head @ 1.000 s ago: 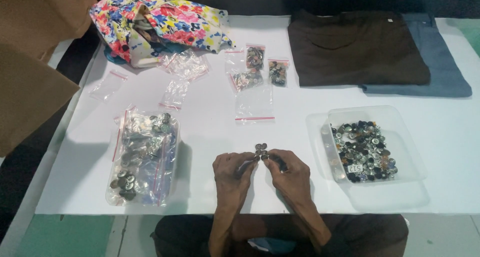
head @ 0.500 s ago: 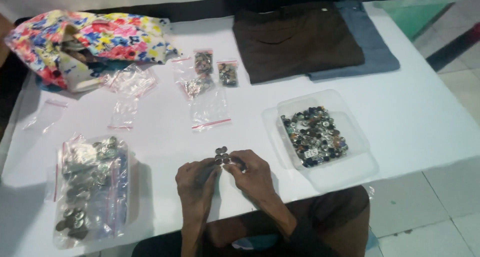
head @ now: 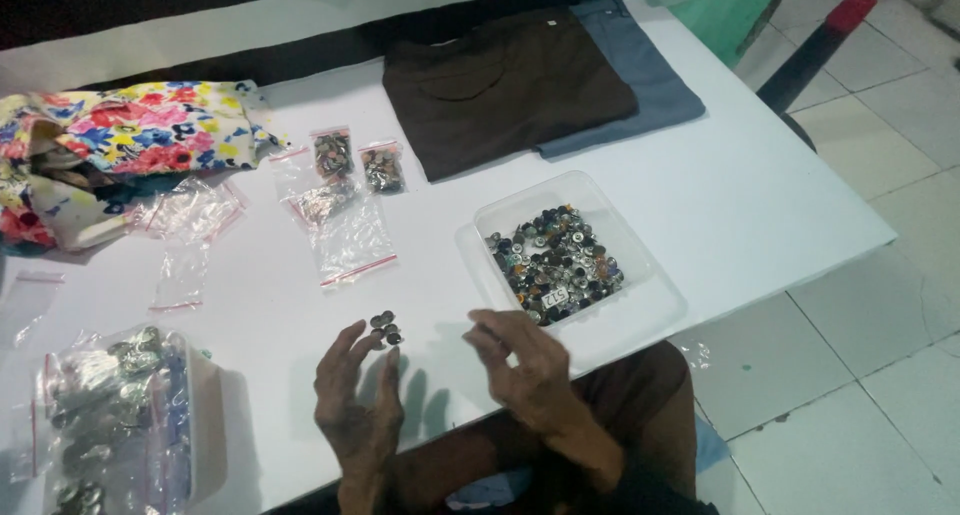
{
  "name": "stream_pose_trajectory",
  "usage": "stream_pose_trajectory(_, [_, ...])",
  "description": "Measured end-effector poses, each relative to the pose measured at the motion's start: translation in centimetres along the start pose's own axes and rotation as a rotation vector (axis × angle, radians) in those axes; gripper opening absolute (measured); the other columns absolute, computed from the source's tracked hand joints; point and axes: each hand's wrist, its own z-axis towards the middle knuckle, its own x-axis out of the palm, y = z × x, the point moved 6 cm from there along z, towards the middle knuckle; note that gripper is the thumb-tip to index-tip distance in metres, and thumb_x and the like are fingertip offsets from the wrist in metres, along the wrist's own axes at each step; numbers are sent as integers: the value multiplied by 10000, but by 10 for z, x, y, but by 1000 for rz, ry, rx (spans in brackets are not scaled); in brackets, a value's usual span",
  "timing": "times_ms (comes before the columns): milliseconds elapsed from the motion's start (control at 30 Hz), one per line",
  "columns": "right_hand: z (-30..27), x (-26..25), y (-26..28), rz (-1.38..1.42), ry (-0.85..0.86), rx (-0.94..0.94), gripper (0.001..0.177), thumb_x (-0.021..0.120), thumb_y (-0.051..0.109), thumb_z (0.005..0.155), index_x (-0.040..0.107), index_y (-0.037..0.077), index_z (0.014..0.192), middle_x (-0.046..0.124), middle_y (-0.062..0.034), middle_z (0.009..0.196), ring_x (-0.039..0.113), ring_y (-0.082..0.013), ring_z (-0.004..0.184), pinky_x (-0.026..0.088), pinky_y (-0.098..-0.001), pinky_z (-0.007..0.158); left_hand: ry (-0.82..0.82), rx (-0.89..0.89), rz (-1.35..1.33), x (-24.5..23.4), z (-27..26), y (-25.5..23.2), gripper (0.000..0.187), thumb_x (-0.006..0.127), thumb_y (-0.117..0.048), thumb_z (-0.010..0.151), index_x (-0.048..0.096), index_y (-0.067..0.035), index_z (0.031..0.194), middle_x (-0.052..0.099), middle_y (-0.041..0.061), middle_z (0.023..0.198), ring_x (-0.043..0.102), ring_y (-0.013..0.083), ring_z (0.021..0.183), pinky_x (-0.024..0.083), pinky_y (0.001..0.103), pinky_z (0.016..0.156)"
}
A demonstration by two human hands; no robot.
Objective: The person sorts small metal buttons from a plastic container into clear zip-lock bags on a white table. They pick buttons by hand, place them into bags, and occasionally return buttons to the container.
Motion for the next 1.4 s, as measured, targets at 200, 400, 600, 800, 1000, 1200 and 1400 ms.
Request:
stream_pose_trajectory(200, [51, -68, -132, -294, 451, 323, 299, 587, 15, 963, 727, 34, 1227, 733, -172, 1183, 726, -287, 936, 599, -370, 883, 245, 260, -237, 66, 32, -85, 166, 728, -44, 907, 719, -46, 1073, 752, 117, 1132, 710, 276, 1081, 544, 427, 966])
stream_pose_trajectory(400, [66, -45, -194, -705, 916, 499, 244, 624, 43, 907, 817, 132, 1027, 779, -130, 844, 776, -346, 805, 628, -447, 716, 716, 159, -17, 182, 55, -92, 263, 660, -106, 954, 702, -181, 1203, 710, 47, 1172, 699, 298, 1110, 588, 408, 841])
stream_pose_trajectory(600, [66, -26, -194, -678, 1010, 429, 235, 673, -34, 834, 782, -8, 1040, 774, -218, 851, 774, -393, 776, 622, -454, 665, 919, 58, 111, 200, 54, -96, 361, 539, -47, 994, 644, -159, 1321, 680, 128, 1243, 668, 328, 1170, 559, 471, 945])
stream_pose_trajectory(800, [102, -53, -164, -392, 937, 609, 276, 575, 28, 981, 753, 37, 1192, 767, -246, 1073, 741, -451, 996, 593, -502, 914, 963, 19, 113, 202, 54, -89, 327, 543, -55, 1005, 636, -150, 1303, 699, 92, 1192, 684, 286, 1131, 566, 440, 936])
stream_pose_trajectory(1000, [63, -26, -187, -753, 1167, 312, 203, 651, 60, 883, 779, 82, 1040, 773, -150, 848, 772, -308, 762, 615, -396, 671, 978, 14, 95, 206, 56, -91, 353, 527, -67, 1013, 602, -164, 1344, 674, 119, 1222, 663, 309, 1162, 547, 481, 986])
stream_pose_trajectory(1200, [85, -40, -156, -373, 1091, 566, 247, 621, 52, 941, 748, -11, 1144, 764, -243, 968, 762, -411, 915, 609, -465, 817, 1000, 18, 119, 202, 56, -93, 352, 522, -73, 1023, 584, -156, 1359, 666, 135, 1238, 665, 323, 1162, 560, 487, 960])
stream_pose_trajectory(1400, [107, -70, -140, 67, 788, 778, 259, 639, 55, 934, 754, 32, 1164, 766, -285, 1033, 765, -401, 934, 598, -512, 821, 981, -27, 89, 200, 59, -95, 351, 553, -125, 1012, 534, -157, 1361, 701, 119, 1144, 711, 336, 1064, 572, 513, 918])
